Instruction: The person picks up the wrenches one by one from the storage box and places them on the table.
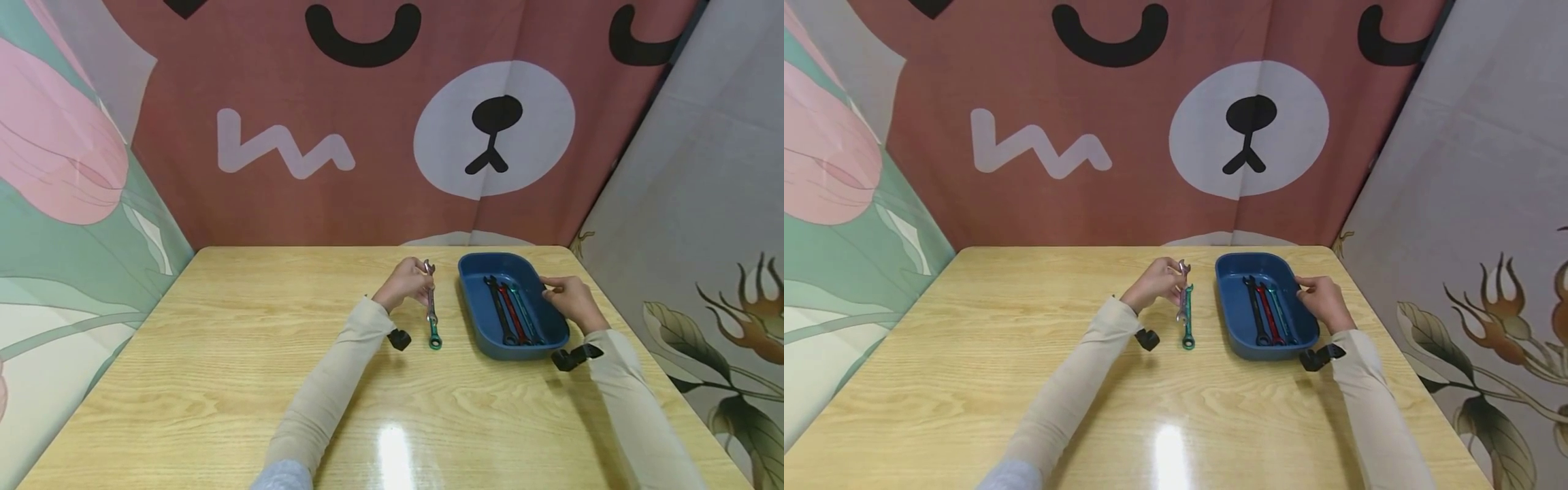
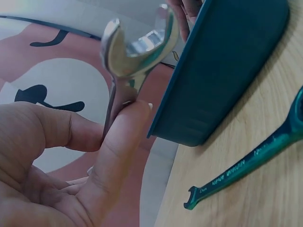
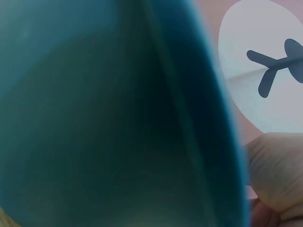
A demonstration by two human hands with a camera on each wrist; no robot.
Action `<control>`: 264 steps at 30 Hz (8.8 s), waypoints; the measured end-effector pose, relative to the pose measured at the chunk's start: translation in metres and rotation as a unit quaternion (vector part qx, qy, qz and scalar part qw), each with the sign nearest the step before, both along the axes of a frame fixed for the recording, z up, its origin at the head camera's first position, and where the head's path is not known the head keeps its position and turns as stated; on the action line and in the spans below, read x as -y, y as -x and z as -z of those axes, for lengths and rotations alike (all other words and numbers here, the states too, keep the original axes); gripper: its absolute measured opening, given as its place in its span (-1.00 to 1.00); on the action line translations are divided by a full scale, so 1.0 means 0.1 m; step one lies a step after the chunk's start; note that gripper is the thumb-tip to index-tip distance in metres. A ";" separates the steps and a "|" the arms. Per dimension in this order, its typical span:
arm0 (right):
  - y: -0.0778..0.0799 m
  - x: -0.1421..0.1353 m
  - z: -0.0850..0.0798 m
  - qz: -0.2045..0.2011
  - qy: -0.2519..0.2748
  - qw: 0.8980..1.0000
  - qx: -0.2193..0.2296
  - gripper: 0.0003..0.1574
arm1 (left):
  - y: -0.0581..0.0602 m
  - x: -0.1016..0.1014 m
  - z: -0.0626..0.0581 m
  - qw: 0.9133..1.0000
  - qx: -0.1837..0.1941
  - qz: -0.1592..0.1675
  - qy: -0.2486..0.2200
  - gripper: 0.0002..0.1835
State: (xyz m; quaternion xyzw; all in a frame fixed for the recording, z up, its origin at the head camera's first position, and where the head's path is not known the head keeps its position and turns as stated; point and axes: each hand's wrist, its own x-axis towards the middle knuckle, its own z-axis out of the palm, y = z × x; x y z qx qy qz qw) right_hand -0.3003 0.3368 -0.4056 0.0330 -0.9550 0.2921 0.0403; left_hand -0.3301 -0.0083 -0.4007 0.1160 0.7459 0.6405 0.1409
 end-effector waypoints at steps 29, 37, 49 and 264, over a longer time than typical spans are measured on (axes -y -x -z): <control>-0.01 -0.01 0.00 -0.006 0.006 1.000 -0.007 -0.46 | 0.00 0.14 0.20 1.000 0.006 -0.014 0.023 -0.76; 0.00 -0.02 0.01 -0.010 0.009 1.000 -0.015 -0.47 | -0.01 0.17 0.25 0.999 0.018 -0.019 0.032 -0.78; -0.01 -0.02 0.01 -0.008 0.013 1.000 -0.005 -0.46 | 0.01 0.18 0.36 0.998 0.025 -0.017 0.060 -0.85; -0.03 0.01 0.02 -0.021 -0.002 0.999 -0.032 -0.47 | -0.16 -0.43 -0.25 0.991 -0.098 0.024 -0.084 -0.55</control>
